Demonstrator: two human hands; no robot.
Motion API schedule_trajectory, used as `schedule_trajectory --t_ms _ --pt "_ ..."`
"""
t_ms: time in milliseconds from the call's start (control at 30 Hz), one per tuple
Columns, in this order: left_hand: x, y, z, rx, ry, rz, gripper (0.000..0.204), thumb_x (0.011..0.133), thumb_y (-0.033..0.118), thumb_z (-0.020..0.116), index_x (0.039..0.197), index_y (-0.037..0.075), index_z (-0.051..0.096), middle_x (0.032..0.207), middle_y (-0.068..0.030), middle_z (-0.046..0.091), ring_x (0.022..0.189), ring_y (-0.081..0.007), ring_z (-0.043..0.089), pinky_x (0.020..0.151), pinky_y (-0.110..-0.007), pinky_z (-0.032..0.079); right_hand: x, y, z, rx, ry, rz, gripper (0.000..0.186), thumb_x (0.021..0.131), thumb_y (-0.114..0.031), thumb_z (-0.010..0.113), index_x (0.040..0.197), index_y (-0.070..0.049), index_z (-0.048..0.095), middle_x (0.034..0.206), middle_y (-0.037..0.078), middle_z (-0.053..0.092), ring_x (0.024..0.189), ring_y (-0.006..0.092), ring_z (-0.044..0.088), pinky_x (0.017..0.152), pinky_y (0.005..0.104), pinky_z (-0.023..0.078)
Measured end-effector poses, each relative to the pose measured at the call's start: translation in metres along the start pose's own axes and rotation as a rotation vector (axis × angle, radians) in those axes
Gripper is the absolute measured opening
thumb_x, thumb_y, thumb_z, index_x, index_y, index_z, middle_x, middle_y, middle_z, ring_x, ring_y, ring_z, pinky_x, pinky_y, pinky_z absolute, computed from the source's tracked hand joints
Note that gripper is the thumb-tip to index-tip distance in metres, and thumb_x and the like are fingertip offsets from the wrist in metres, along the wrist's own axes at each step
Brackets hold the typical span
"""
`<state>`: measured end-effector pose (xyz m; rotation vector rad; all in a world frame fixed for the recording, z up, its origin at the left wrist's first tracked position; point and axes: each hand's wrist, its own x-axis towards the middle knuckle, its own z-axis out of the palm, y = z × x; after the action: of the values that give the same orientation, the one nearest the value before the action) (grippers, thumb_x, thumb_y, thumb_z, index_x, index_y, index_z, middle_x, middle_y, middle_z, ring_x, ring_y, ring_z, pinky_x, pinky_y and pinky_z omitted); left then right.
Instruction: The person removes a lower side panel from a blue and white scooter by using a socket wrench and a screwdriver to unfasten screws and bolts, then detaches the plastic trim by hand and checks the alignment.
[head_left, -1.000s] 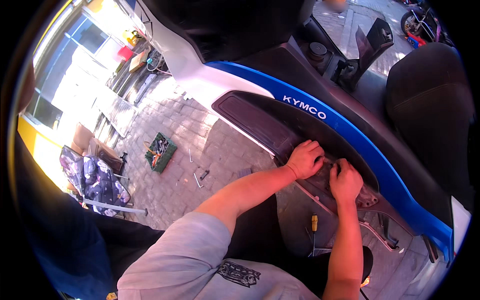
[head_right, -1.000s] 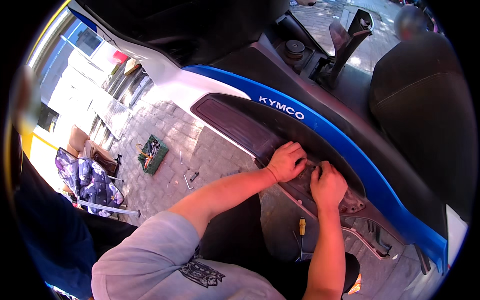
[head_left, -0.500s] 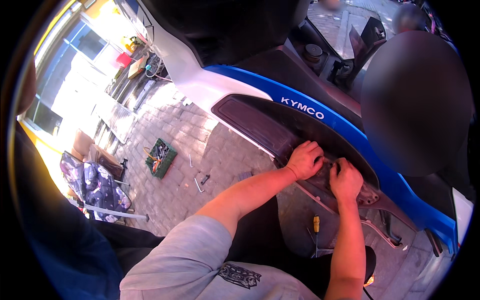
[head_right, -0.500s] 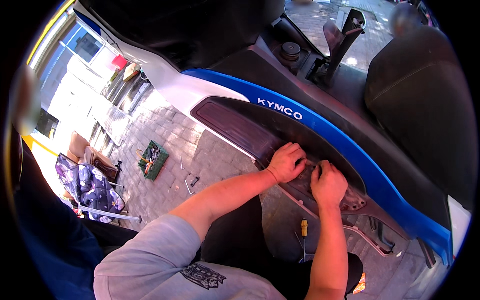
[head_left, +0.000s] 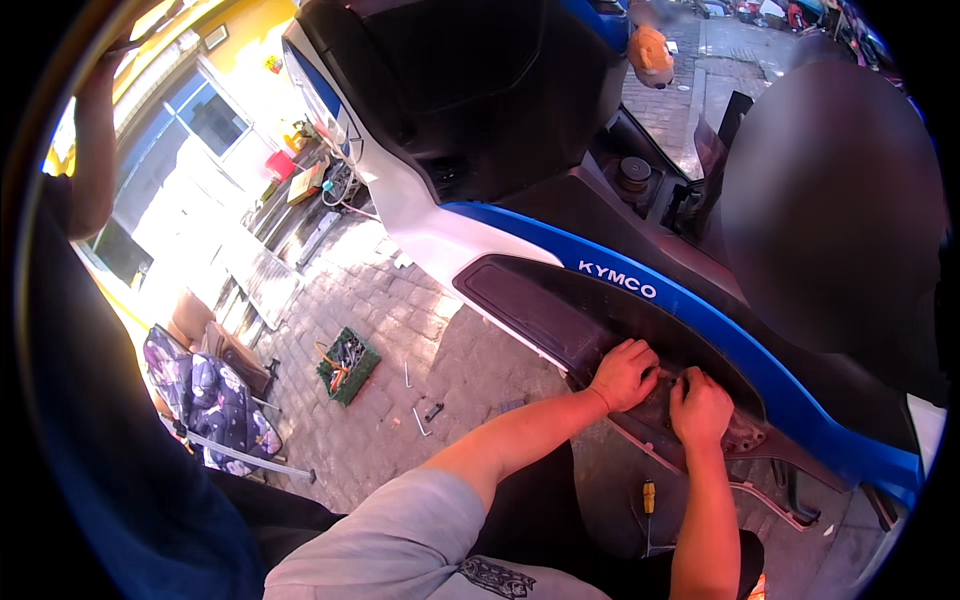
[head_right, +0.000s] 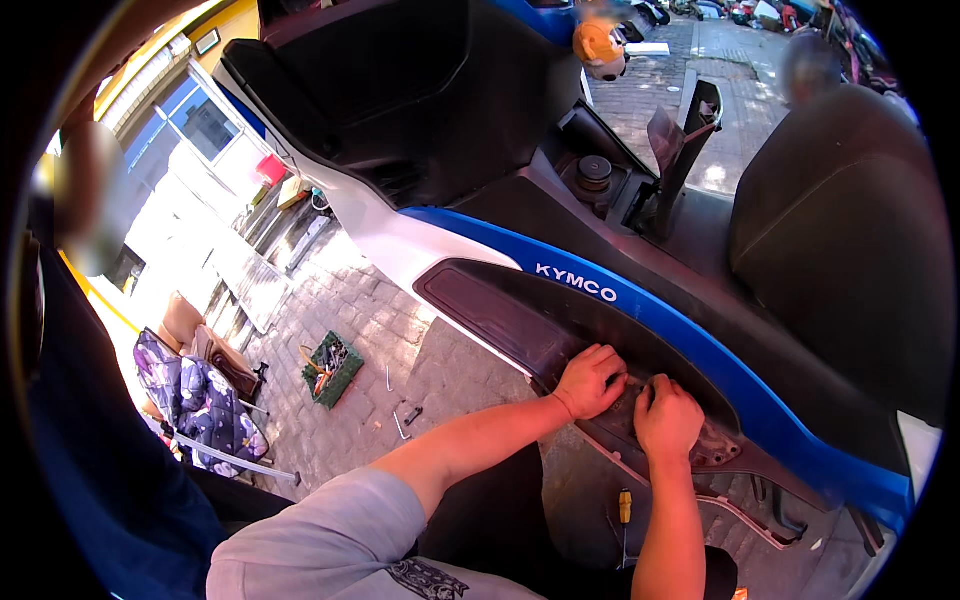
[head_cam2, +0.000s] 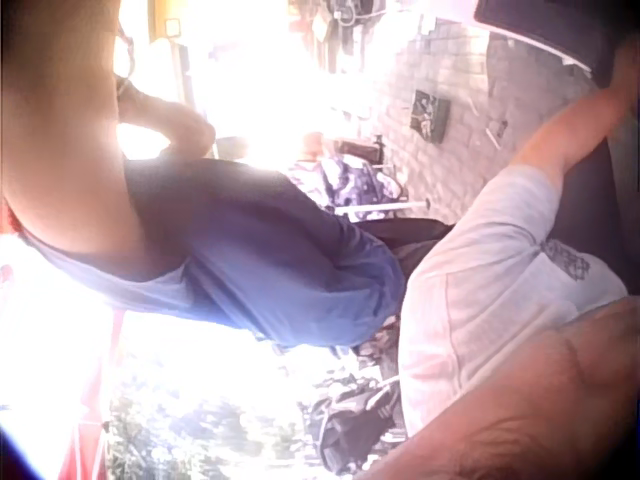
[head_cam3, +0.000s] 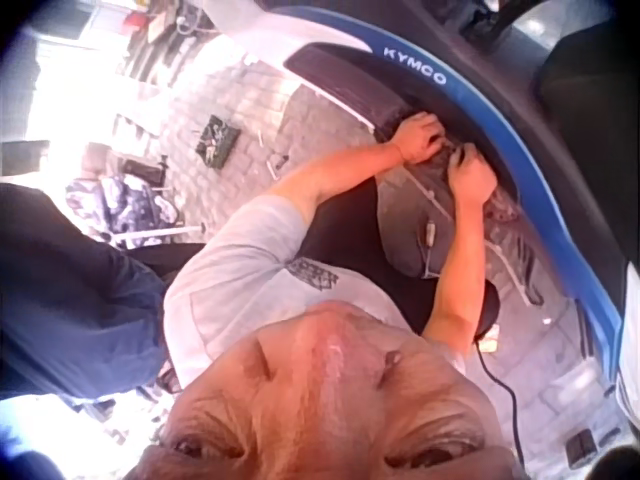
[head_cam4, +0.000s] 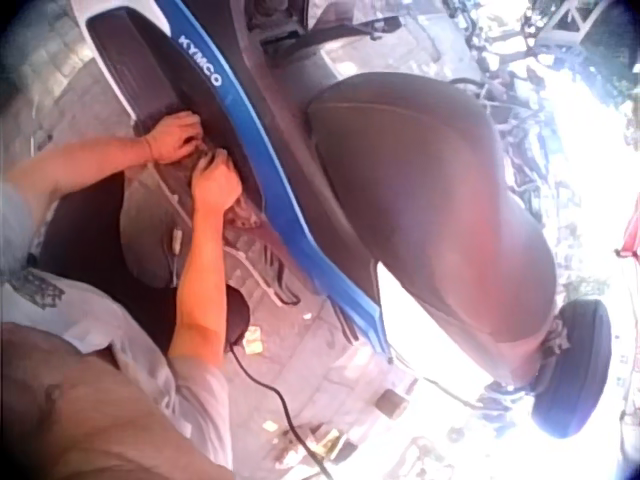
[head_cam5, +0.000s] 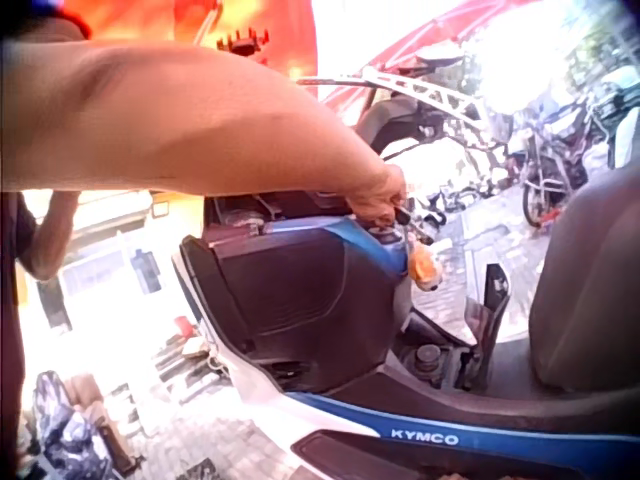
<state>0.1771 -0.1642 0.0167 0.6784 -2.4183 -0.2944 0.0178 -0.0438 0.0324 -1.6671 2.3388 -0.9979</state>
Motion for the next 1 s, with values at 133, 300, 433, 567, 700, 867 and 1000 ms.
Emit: schedule_trajectory --t_ms 133,300,433,567,700,867,1000 --pt "-0.002 0.003 0.002 -0.014 0.016 0.009 0.008 0.085 0.011 0.07 0.091 0.007 0.066 0.094 -0.0106 0.061 0.089 -0.0347 0.059 0.081 -0.043 0.052 -0.003 0.002 0.0 0.003 -0.008 0.008 0.013 0.091 -0.022 0.068 0.095 -0.009 0.069 0.092 0.013 0.074 0.086 0.0353 0.072 0.077 0.048 0.056" --pt "-0.005 0.005 0.001 0.005 -0.023 -0.012 0.01 0.085 0.012 0.071 0.092 0.008 0.066 0.096 -0.0106 0.062 0.093 -0.0345 0.06 0.085 -0.044 0.052 -0.006 0.003 0.001 0.013 0.017 -0.008 0.013 0.09 -0.022 0.069 0.093 -0.009 0.068 0.089 0.013 0.073 0.085 0.0354 0.071 0.076 0.0482 0.056" --pt "-0.006 0.0 0.0 0.016 0.001 0.023 0.009 0.085 0.012 0.071 0.091 0.008 0.066 0.094 -0.0103 0.062 0.092 -0.0346 0.061 0.085 -0.044 0.052 -0.007 -0.001 0.001 0.022 0.036 -0.011 0.013 0.089 -0.023 0.069 0.091 -0.01 0.067 0.088 0.013 0.072 0.084 0.0351 0.071 0.075 0.0481 0.056" --pt "0.016 0.008 0.012 -0.03 0.011 0.046 0.006 0.085 0.011 0.072 0.088 0.009 0.067 0.093 -0.0098 0.062 0.089 -0.0345 0.062 0.081 -0.044 0.053 0.002 0.011 -0.01 0.029 0.08 0.012 0.014 0.089 -0.024 0.07 0.09 -0.01 0.067 0.085 0.013 0.072 0.082 0.0351 0.072 0.074 0.048 0.057" --pt "-0.001 -0.011 0.006 0.036 -0.009 0.041 0.005 0.085 0.009 0.072 0.086 0.009 0.066 0.09 -0.0099 0.063 0.086 -0.0356 0.062 0.077 -0.046 0.052 0.003 -0.007 -0.008 0.546 0.12 0.137 0.016 0.094 -0.022 0.068 0.1 -0.009 0.074 0.085 0.015 0.073 0.083 0.0348 0.072 0.076 0.0439 0.057" --pt "0.0 0.001 0.012 0.009 0.0 0.049 0.007 0.085 0.007 0.07 0.087 0.006 0.063 0.089 -0.0127 0.06 0.087 -0.0364 0.061 0.079 -0.046 0.05 0.003 -0.025 -0.139 1.005 0.694 0.138 0.02 0.1 -0.005 0.06 0.119 -0.002 0.064 0.089 0.005 0.066 0.082 0.0155 0.065 0.076 0.027 0.054" --pt "0.0 0.003 0.012 0.023 -0.022 0.031 0.007 0.087 0.011 0.07 0.087 0.008 0.064 0.091 -0.0108 0.061 0.088 -0.0351 0.06 0.079 -0.046 0.05 -0.003 0.016 -0.226 1.105 1.202 0.217 0.058 0.102 -0.005 0.056 0.154 0.005 0.033 0.132 0.014 0.055 0.114 0.0157 0.058 0.097 0.0282 0.05"
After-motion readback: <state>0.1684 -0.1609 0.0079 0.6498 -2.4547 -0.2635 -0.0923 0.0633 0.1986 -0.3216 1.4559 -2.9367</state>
